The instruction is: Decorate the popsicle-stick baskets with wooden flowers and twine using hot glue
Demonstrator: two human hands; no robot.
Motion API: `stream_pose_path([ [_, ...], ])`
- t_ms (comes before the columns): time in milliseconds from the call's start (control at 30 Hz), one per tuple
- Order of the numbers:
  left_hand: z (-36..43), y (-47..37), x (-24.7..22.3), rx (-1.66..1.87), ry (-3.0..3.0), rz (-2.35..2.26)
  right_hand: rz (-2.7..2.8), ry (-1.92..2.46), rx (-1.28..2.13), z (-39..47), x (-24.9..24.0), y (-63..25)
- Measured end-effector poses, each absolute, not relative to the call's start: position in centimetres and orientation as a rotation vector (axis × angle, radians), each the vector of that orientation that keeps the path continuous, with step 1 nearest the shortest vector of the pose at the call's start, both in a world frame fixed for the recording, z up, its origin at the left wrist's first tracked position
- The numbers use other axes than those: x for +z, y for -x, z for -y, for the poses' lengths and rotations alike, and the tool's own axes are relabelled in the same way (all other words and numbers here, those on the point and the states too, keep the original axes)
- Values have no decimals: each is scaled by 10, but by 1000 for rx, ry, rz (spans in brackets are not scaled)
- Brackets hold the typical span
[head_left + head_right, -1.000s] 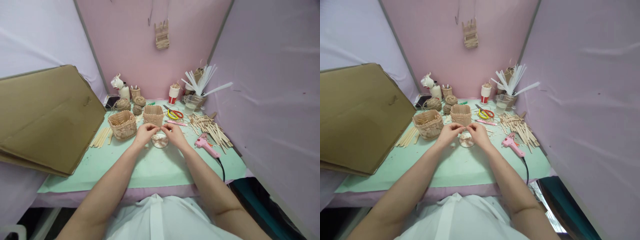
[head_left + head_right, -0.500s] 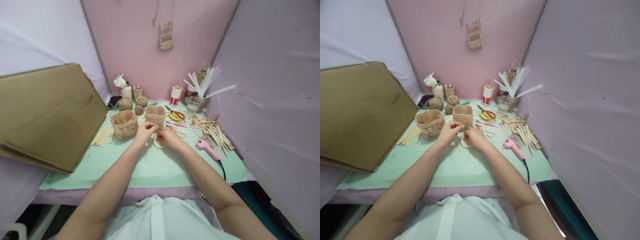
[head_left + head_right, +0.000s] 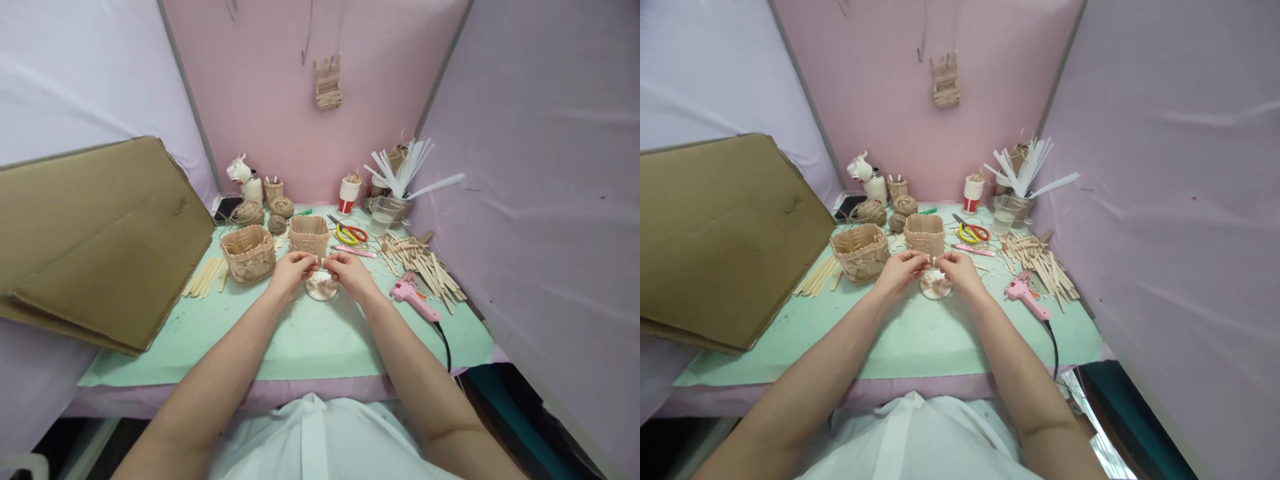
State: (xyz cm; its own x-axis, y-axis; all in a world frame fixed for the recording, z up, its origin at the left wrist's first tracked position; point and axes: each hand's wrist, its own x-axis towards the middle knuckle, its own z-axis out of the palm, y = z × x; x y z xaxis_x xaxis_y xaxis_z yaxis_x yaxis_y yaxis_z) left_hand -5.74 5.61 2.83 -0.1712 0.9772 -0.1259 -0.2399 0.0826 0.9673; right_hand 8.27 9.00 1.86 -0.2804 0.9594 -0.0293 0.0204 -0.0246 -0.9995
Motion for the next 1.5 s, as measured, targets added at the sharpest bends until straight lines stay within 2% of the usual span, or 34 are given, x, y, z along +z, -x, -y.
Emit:
stream_pose_path([
  [267,-56,54,28,1374,-690,-1118,1191,1062,1470,-85,15,-73],
  [700,-56,52,27,1351,-652,-1059,1166,1071,1477,-83,13,-72],
  [1033,-56,54,30,1418,-683,-1152,1821,1339,758,-91,10,-87],
  [1333,-57,55,27,1394,-741,-1202,2390,1393,416,-78,22,-104],
  [1500,-58,57,25,1398,-738,-1213,2517,1419,346,-72,25,-100],
])
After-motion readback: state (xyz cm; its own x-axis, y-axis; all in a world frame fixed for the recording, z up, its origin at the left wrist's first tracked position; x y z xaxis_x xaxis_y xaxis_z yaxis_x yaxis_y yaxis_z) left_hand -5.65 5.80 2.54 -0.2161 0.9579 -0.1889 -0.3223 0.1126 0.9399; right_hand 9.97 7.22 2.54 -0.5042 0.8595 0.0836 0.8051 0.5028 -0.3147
